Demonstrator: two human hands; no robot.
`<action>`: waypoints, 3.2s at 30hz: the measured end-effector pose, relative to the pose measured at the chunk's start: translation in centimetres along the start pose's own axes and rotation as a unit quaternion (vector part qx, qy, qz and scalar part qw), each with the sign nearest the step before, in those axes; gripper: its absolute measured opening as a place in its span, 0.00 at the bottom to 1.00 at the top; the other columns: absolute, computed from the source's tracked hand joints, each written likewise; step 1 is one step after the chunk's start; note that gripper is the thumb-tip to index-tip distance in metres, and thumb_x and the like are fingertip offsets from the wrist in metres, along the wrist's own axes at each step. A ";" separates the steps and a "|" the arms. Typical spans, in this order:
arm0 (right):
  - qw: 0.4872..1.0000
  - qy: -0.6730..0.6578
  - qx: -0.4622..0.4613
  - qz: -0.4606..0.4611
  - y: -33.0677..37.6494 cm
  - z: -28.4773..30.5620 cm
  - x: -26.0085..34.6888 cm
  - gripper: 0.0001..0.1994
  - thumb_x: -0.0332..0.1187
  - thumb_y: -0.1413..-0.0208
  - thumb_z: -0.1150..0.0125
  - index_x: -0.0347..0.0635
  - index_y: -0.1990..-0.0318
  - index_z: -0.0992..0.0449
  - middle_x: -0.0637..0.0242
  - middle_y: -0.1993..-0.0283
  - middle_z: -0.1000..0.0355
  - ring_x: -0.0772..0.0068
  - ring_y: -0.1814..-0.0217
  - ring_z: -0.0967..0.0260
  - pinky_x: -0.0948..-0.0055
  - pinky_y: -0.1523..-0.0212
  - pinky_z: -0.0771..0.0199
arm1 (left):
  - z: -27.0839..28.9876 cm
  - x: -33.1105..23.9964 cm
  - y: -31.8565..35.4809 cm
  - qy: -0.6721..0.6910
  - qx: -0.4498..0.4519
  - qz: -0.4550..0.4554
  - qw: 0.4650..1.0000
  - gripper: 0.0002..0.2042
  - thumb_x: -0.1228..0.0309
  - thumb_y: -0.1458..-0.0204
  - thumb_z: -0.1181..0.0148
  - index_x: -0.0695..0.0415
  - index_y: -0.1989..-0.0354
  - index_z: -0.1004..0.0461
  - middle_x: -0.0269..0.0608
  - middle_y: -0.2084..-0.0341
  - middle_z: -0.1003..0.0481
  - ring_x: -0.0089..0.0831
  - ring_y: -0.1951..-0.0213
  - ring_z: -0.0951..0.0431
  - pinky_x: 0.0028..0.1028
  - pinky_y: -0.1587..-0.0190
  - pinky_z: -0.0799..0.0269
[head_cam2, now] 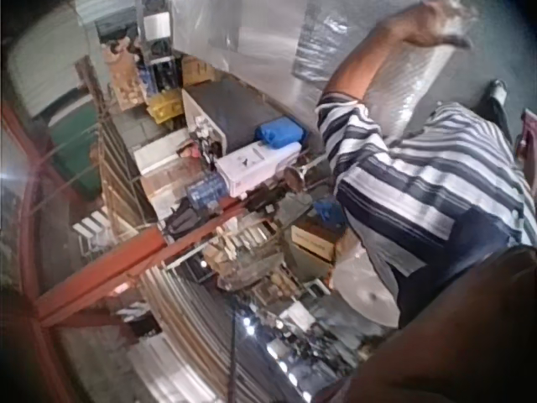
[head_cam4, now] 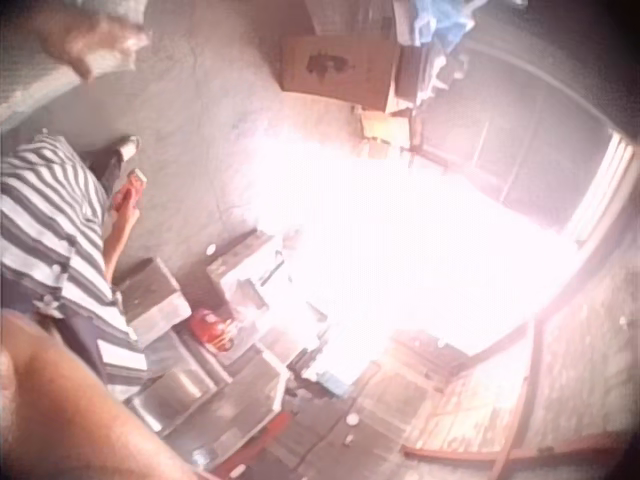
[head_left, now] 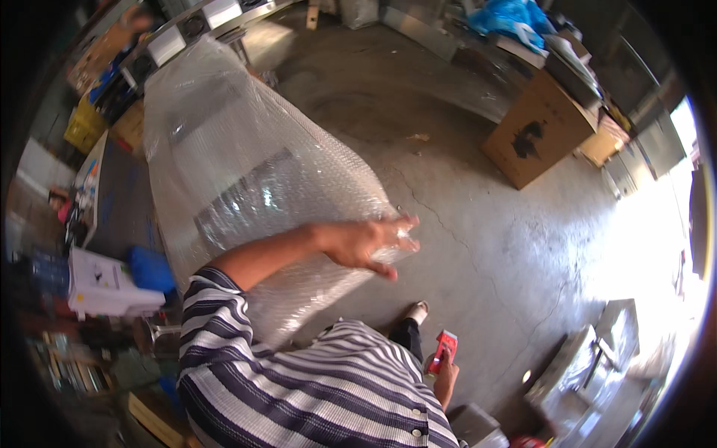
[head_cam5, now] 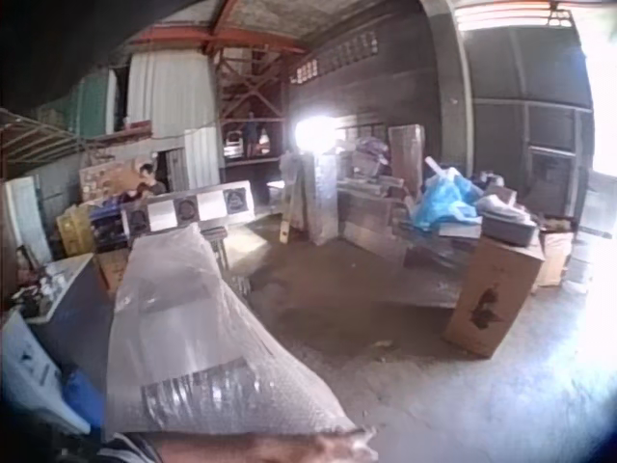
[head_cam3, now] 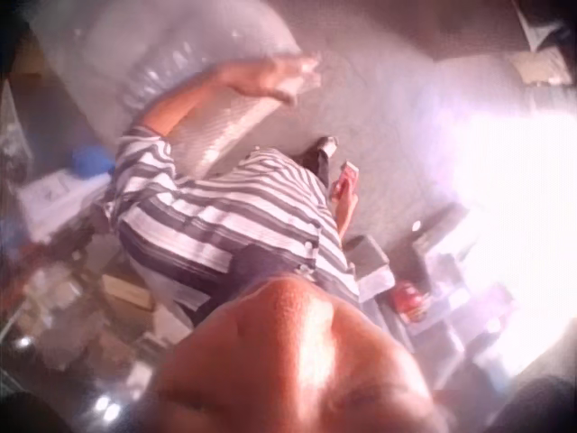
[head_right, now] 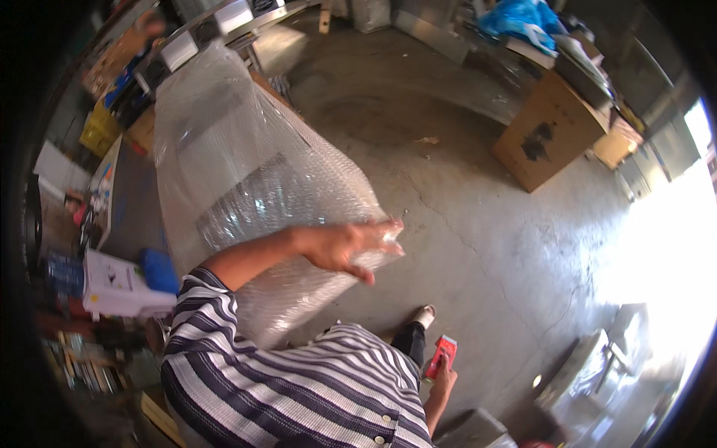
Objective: The person wraps a large rectangular appliance in bubble wrap and secures it with packing tape. They smooth the wrap, apply tape along the edges, and rotate the item to cover all sides.
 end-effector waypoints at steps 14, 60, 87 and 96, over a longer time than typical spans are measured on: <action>0.898 0.256 0.175 0.312 -31.6 -15.4 51.3 0.27 0.53 0.37 0.35 0.33 0.73 0.21 0.70 0.80 0.32 0.79 0.76 0.39 0.66 0.75 0.36 | 1.4 12.0 -12.6 0.121 -0.040 0.328 0.936 0.41 0.34 0.39 0.51 0.59 0.31 0.33 0.59 0.30 0.37 0.52 0.27 0.40 0.49 0.26 0.48; 0.690 0.393 0.479 0.376 -6.0 -149.6 94.7 0.22 0.47 0.37 0.36 0.31 0.52 0.19 0.63 0.63 0.20 0.70 0.62 0.23 0.64 0.57 0.23 | 55.4 110.6 51.4 -0.288 -0.442 0.779 0.339 0.29 0.48 0.36 0.48 0.55 0.34 0.30 0.61 0.34 0.33 0.57 0.32 0.34 0.53 0.33 0.36; 0.593 0.408 0.567 0.401 8.2 -185.2 104.6 0.26 0.52 0.35 0.38 0.30 0.59 0.17 0.63 0.66 0.20 0.72 0.68 0.26 0.67 0.65 0.28 | 54.2 115.7 37.8 -0.097 -0.209 0.875 0.425 0.37 0.44 0.33 0.56 0.52 0.22 0.51 0.50 0.21 0.58 0.52 0.21 0.64 0.53 0.22 0.69; 0.447 0.303 0.789 0.293 23.7 -176.4 98.1 0.18 0.46 0.35 0.36 0.36 0.59 0.18 0.75 0.67 0.25 0.84 0.68 0.32 0.76 0.66 0.31 | 55.3 116.9 36.1 -0.106 -0.354 0.801 0.471 0.32 0.51 0.32 0.52 0.55 0.25 0.44 0.49 0.25 0.46 0.47 0.23 0.53 0.49 0.23 0.59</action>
Point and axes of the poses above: each hand's wrist, its own y-axis away from the middle knuckle, its own z-axis out of the back of the hand, x = y × z, the point moved 5 cm from there along -y, towards the middle knuckle
